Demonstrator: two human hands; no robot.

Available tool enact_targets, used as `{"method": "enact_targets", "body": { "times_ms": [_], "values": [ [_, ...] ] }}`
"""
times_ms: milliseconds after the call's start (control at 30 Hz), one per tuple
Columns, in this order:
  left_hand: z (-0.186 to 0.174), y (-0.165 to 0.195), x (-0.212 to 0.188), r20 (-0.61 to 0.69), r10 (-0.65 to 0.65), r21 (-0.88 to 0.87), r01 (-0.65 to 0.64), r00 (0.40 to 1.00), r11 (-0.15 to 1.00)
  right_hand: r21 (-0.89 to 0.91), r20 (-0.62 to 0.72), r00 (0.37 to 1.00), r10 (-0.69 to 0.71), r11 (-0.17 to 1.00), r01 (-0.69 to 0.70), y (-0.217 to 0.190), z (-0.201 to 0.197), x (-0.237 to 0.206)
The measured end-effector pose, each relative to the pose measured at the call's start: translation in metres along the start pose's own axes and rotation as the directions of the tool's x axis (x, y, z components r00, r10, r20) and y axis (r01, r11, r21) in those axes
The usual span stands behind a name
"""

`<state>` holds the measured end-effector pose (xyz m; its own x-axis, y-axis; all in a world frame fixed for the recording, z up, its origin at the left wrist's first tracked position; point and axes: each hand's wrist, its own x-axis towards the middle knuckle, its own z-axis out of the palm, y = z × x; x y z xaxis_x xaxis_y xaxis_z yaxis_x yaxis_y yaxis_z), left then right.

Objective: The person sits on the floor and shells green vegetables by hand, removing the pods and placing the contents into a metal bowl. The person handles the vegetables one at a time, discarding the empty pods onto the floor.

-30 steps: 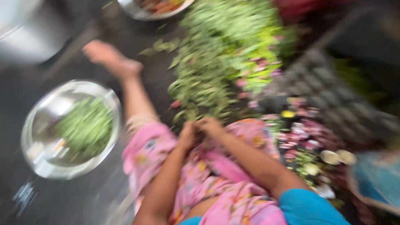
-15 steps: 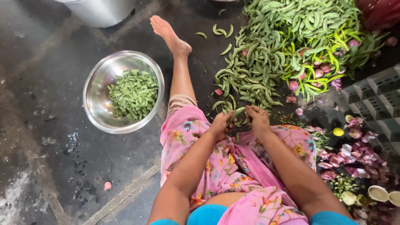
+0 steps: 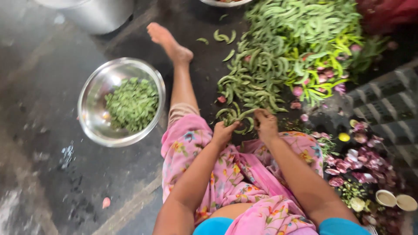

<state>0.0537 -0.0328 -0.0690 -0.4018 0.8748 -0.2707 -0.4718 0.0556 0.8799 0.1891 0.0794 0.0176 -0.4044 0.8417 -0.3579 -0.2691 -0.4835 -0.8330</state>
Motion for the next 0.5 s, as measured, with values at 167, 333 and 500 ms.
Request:
{"method": "enact_targets", "body": {
  "times_ms": [167, 333, 500],
  "values": [
    [-0.006, 0.004, 0.002, -0.075, 0.155, 0.557, -0.087, 0.985, 0.826, -0.760, 0.290, 0.783, -0.551, 0.364, 0.538, -0.003, 0.000, -0.011],
    [-0.008, 0.010, -0.005, 0.087, 0.308, 0.853, -0.230, 0.947, 0.468, -0.718, 0.691, 0.670, -0.271, -0.148, 0.680, 0.005, 0.002, -0.029],
    [0.001, 0.021, -0.017, 0.091, 0.258, 0.828, -0.217, 0.962, 0.518, -0.705, 0.695, 0.687, -0.213, -0.011, 0.709, 0.012, 0.000, -0.030]
  ]
}}
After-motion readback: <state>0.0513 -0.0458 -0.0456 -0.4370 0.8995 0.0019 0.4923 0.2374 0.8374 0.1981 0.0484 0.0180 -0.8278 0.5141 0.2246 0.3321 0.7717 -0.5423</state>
